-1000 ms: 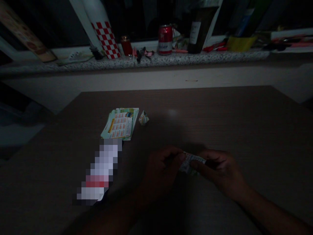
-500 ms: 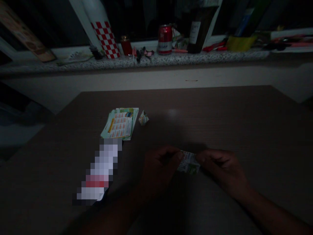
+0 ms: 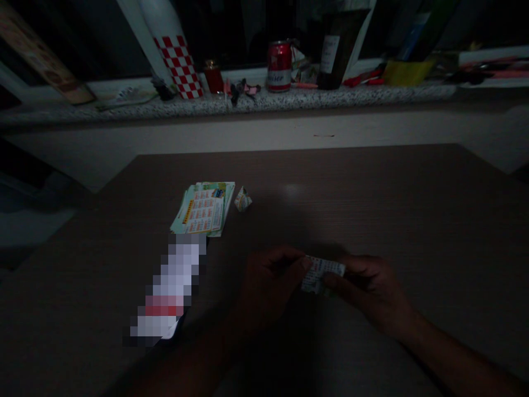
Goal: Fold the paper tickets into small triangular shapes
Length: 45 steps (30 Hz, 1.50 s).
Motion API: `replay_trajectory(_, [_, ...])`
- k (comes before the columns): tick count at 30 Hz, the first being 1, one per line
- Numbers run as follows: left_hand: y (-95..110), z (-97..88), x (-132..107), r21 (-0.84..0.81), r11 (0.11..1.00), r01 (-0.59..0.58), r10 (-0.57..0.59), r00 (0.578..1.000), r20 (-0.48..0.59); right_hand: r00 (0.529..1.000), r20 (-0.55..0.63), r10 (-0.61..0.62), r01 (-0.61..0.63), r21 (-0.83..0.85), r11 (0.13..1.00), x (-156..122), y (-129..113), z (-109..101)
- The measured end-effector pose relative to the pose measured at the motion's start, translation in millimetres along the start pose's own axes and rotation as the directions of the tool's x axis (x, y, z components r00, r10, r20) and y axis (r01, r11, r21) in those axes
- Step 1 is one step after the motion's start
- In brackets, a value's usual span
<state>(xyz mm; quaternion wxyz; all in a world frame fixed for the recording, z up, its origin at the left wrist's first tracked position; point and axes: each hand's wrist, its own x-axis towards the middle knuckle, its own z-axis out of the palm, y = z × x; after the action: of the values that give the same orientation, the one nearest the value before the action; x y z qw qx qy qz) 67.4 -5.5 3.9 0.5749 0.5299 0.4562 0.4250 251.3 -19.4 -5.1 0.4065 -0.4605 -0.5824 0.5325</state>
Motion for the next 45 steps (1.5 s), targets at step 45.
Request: replay_trajectory(45, [-2.0, 5.7, 0.4, -0.015, 0.999, -0.041, 0.040, 0.998, -0.055, 0.994, -0.083, 0.073, -0.065, 0.085, 0.994, 4.4, 5.4, 15.4])
